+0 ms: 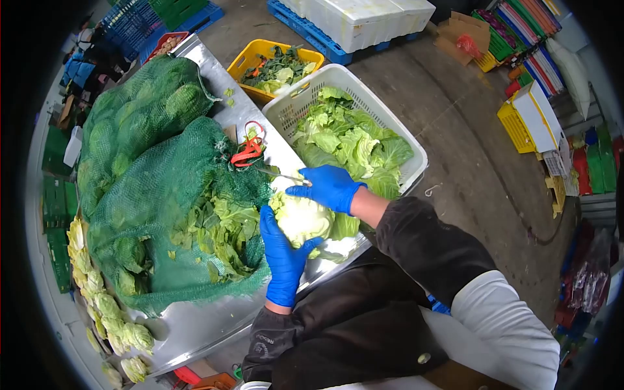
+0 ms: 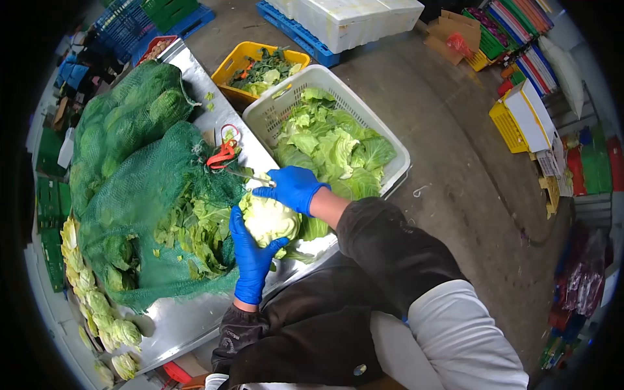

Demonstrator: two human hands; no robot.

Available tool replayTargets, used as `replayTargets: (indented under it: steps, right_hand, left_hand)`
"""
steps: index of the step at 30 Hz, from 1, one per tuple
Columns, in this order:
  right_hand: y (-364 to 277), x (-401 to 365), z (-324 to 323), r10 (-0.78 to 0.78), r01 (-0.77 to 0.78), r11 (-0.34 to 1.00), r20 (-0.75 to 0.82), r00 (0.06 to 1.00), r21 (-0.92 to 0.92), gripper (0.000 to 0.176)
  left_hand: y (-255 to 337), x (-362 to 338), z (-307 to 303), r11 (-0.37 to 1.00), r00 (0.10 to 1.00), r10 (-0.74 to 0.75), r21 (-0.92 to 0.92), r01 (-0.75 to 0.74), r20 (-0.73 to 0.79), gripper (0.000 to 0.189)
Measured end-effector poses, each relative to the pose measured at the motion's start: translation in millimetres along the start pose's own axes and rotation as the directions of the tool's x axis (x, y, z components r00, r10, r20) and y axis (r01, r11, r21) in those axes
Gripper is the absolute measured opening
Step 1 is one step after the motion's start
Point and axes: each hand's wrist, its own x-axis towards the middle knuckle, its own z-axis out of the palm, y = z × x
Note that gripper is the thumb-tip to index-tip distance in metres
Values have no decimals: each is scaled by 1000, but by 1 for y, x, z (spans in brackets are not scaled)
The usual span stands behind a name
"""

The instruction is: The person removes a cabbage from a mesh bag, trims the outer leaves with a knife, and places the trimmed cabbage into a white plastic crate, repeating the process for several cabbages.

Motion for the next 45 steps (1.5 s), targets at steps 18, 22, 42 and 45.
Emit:
replayTargets:
  steps: [18,22,42,45]
  right_hand:
    - [-20,-39,-7,-23,29,987,38,999,-158,52]
    - [-27,-29,-13,16,-11,998,63,998,-65,46]
    - [21,-42,21,-96,31,918,145,985,396,69]
    - [41,-31,-10,306,-279,945,161,938,-172,41]
  left_hand:
    - [7,-8,-8,1000,999,7,19,-8,43,119]
    - [1,-12,-13,999,999,9,-45,-7,47,119]
    - [-51,-27,-13,886,985,-170,-439,147,-14,113]
    - [-73,-28,-13,726,947,-321,-643,244,-2,108]
